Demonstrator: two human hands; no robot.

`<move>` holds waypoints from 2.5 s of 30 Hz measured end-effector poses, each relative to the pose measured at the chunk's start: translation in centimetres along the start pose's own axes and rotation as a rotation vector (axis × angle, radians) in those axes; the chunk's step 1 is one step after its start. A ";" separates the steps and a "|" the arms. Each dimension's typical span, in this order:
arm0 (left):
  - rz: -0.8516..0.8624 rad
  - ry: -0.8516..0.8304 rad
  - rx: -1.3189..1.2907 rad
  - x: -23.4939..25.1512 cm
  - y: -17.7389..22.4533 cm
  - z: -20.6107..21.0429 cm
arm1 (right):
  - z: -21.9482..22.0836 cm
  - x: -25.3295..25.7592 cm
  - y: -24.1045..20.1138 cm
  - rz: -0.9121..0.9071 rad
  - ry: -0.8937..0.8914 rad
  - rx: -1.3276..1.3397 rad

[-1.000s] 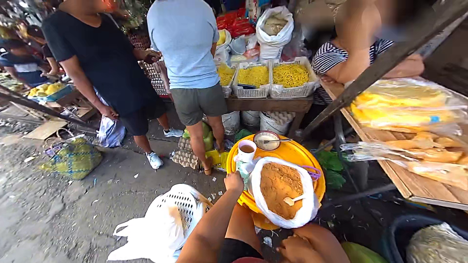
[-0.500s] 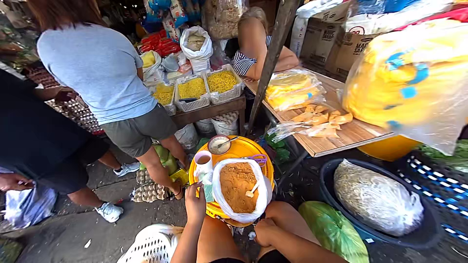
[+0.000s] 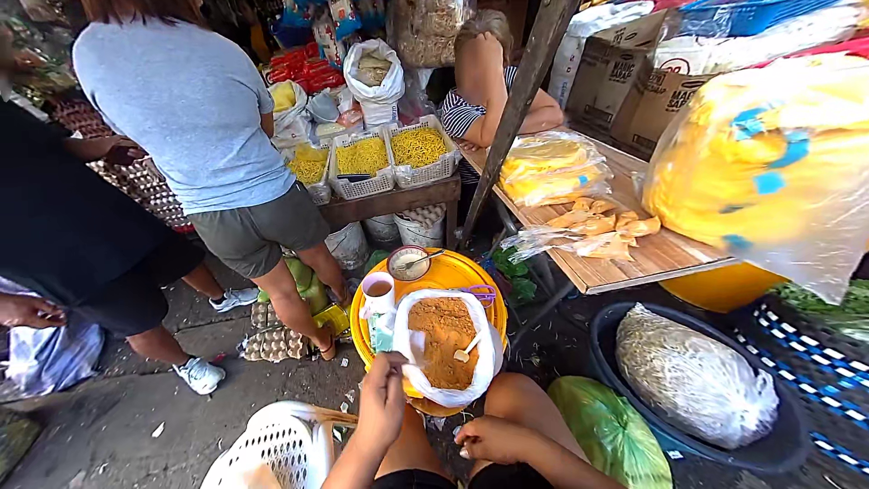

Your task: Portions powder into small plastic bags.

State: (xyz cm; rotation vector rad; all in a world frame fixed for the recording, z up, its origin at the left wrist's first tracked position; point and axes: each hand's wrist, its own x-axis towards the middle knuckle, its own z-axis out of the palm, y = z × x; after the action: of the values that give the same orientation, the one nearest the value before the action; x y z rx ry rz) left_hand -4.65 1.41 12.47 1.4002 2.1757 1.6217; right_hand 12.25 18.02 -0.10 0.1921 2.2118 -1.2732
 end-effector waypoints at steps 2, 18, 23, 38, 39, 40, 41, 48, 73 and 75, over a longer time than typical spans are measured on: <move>-0.081 -0.285 0.006 -1.1 0.9 0.3 | -0.3 -2.9 -1.7 -0.135 0.096 0.257; -0.193 -0.684 0.122 -1.6 2.6 3.2 | -1.0 -8.8 -4.0 -0.428 0.703 0.685; -0.180 -0.655 0.130 -2.1 2.5 3.0 | -0.8 -8.0 -4.5 -0.359 0.864 0.573; -0.185 -0.627 0.049 -3.0 2.1 3.6 | 0.0 -7.9 -3.9 -0.441 0.984 0.302; -0.193 -0.612 0.058 -3.1 2.1 3.5 | 0.0 -8.1 -4.0 -0.442 0.973 0.331; -0.193 -0.596 0.065 -3.2 2.1 3.4 | -0.1 -8.2 -4.0 -0.435 0.951 0.371; -0.183 -0.578 0.071 -3.3 2.0 3.3 | -0.2 -8.4 -3.9 -0.424 0.915 0.415; -0.134 -0.585 0.033 -3.4 1.8 3.5 | 0.0 -8.3 -5.8 -0.253 0.972 0.329; -0.084 -0.552 -0.018 -3.3 2.2 3.3 | -0.7 -8.6 -7.2 -0.459 0.878 0.217; -0.060 -0.537 -0.057 -3.5 1.9 3.7 | -1.0 -8.8 -7.4 -0.432 0.919 0.274</move>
State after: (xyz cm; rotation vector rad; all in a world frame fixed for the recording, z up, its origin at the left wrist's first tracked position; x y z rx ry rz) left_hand 0.57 1.61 10.91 1.5160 1.8225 1.1057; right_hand 16.17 16.24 10.60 0.5082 2.9258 -2.0179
